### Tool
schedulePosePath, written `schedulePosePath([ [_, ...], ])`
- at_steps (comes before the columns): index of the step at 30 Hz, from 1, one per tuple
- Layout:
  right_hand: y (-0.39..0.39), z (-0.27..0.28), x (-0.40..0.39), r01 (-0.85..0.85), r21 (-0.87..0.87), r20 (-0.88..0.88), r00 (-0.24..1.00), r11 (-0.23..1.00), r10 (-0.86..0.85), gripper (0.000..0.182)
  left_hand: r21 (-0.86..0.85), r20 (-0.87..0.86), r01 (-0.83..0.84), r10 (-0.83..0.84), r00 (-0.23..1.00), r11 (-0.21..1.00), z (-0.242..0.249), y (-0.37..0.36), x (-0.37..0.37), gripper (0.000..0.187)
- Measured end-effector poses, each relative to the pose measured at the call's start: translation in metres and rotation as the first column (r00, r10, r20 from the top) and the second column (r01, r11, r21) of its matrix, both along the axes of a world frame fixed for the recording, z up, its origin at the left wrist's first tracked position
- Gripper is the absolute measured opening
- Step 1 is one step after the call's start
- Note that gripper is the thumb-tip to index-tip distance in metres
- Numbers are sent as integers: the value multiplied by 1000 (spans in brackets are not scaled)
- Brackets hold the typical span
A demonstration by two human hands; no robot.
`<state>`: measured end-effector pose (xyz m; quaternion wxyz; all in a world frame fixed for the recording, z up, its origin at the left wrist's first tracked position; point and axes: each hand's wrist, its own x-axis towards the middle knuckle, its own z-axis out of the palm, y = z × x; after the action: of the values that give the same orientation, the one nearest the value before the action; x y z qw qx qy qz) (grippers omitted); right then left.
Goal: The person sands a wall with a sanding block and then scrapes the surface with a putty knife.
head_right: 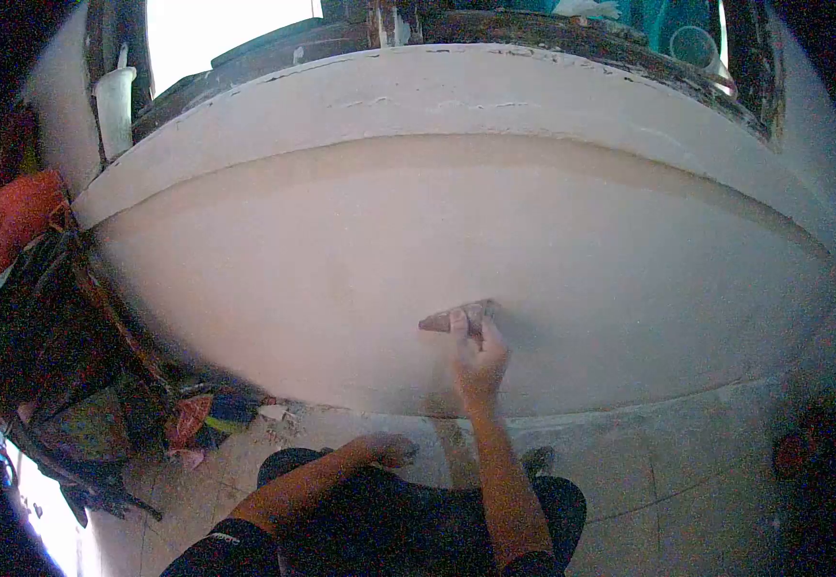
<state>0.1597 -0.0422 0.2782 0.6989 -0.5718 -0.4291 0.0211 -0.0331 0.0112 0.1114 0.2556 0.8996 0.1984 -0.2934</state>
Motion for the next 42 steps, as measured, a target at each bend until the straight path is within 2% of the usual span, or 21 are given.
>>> schedulePosePath([
  [3,-15,31,5,76,117,-97,993,990,-64,25,-72,-74,-46,41,996,996,12,-3,1,39],
  [5,-23,52,8,213,250,-340,933,945,-121,25,-59,-76,-50,45,996,997,-5,3,1,38],
  [8,-19,38,8,186,227,-260,958,956,-124,25,81,18,28,-29,999,996,-67,17,-2,36],
  [9,-13,30,7,165,221,-226,967,961,-114,26,116,85,139,-150,985,983,-103,28,-6,36],
  [11,-4,14,8,111,192,-120,989,975,-89,27,158,145,243,-266,953,957,-92,24,-9,35],
  [13,-5,14,7,58,159,-15,998,986,-56,28,57,74,-61,57,996,997,0,-6,-9,36],
  [16,-19,38,5,143,96,-42,989,985,-139,29,80,89,16,-23,996,997,-37,8,-7,36],
  [18,-21,49,5,190,277,-232,964,942,-127,29,65,48,16,-19,999,998,-39,12,-3,37],
  [19,-18,42,7,190,277,-231,965,942,-127,29,46,6,19,-20,1000,999,-36,12,-1,38],
  [22,-13,28,7,177,121,-187,970,977,-153,29,60,-8,-10,11,1000,998,-35,7,-1,39],
  [24,-16,29,-3,-14,87,107,994,996,4,30,82,16,14,-15,1000,997,-44,7,-1,39],
  [25,-15,27,-1,-14,88,106,994,996,5,30,109,41,35,-40,998,993,-49,10,-1,39],
  [28,-15,31,1,42,133,-9,999,990,-41,29,79,18,44,-45,999,996,-59,17,-1,38],
  [30,-21,42,0,168,205,-285,953,964,-105,25,73,49,72,-76,996,995,-61,20,-3,37],
  [33,-16,30,5,174,141,-289,949,975,-127,24,80,42,77,-81,996,994,-56,15,1,36],
  [34,-13,23,5,176,141,-287,949,974,-130,24,95,-1,50,-50,999,994,-51,12,3,35],
  [35,-9,16,4,116,125,-132,986,985,-99,25,95,0,51,-51,999,994,-55,13,2,35],
  [36,-7,12,2,58,99,25,998,993,-61,26,101,61,55,-61,996,993,-69,17,-3,35],
  [37,-8,13,2,59,98,22,998,993,-61,26,107,121,58,-71,990,993,-75,19,-5,35],
  [40,-13,23,1,-17,114,-31,999,993,21,25,68,45,10,-13,999,998,-77,17,3,36],
  [42,-16,32,4,177,203,-236,963,963,-127,25,73,49,33,-37,998,997,-52,14,-1,36],
])
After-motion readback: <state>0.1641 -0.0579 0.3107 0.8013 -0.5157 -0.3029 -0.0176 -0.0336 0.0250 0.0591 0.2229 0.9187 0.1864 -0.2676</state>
